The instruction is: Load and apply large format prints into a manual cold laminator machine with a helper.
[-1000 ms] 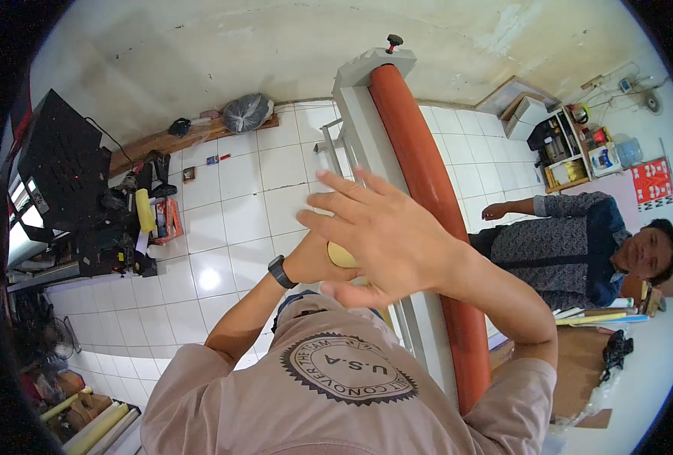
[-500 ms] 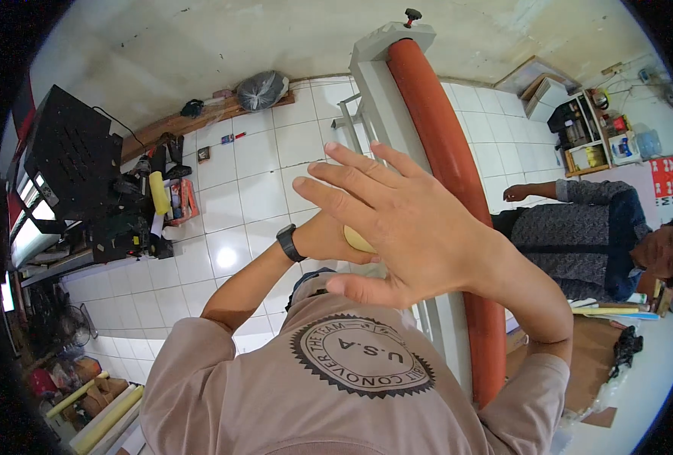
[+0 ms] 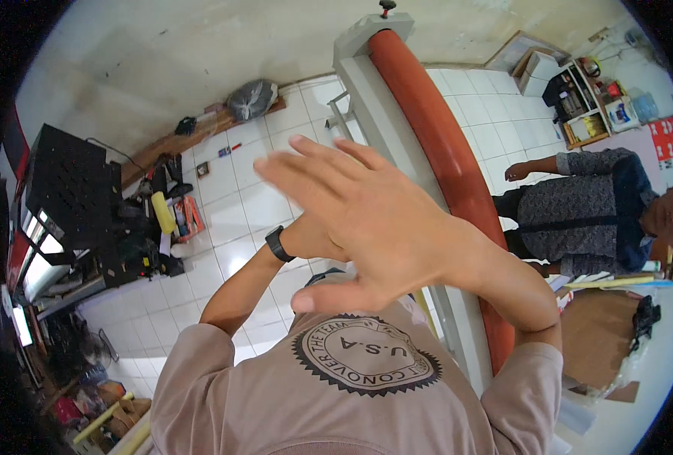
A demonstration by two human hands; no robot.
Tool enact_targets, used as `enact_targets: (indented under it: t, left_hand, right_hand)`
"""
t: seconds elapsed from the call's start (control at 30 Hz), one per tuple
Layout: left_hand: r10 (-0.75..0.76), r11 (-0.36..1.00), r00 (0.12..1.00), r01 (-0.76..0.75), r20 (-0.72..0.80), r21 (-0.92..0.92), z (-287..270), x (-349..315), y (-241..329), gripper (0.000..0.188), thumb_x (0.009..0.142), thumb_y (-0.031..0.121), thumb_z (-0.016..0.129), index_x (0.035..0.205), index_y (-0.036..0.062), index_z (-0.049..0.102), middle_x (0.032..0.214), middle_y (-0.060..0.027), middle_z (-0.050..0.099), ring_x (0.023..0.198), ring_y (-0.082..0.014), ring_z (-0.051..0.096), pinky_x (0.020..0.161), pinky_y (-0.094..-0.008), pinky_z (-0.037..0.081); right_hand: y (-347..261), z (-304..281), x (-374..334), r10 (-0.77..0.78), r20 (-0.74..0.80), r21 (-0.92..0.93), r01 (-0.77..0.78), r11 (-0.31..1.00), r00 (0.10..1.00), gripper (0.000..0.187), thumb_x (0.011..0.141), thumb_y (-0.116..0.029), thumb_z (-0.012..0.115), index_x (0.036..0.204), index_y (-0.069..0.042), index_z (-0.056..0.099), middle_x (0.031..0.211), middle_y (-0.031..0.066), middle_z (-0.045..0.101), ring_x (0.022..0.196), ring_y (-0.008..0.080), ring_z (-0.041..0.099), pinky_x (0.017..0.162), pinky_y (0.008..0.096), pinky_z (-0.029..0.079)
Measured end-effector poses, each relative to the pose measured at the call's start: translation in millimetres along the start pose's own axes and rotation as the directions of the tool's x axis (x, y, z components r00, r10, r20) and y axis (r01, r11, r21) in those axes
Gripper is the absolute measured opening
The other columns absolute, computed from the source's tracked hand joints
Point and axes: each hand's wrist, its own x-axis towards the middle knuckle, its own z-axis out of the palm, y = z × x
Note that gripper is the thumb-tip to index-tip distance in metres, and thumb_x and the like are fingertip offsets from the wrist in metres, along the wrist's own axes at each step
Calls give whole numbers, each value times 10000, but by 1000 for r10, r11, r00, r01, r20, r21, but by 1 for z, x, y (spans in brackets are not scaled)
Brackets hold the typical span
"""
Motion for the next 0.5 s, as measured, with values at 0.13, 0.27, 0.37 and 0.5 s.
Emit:
enact_targets:
  t: [0.13,0.27,0.37,0.5]
  left_hand:
    - [-245,968,969,246,-29,51,-7,-10,-11,842,630,241,901,1338,67,481,1201,-101,614,1102,-242,597,961,-357,468]
    - [-203,978,977,201,-57,-47,-12,-15,0,908,638,230,895,1396,53,428,1280,-125,570,1170,-244,557,1003,-368,444]
    - [-131,991,989,129,-62,-46,-12,-12,20,986,641,206,887,1465,52,367,1414,-161,485,1283,-270,485,1055,-396,406]
    - [18,870,992,-77,124,487,-9,-17,24,877,747,267,808,1474,67,360,1487,-169,398,1408,-331,332,1104,-474,355]
  right_hand:
    - [16,-16,-20,81,-381,336,57,940,921,1129,808,-792,469,1456,117,302,1518,299,317,1458,421,237,1162,517,197]
    - [-36,-51,3,55,-30,-449,-62,891,998,1035,836,-802,398,1449,32,403,1518,229,362,1465,405,228,1183,526,132]
    - [-25,-6,13,17,52,-326,0,945,998,872,858,-699,477,1425,-37,450,1452,199,447,1417,396,324,1140,572,219]
    - [-29,-4,10,-140,-149,-112,124,986,979,661,882,-600,518,1244,-57,623,1374,193,519,1358,377,417,1091,591,293]
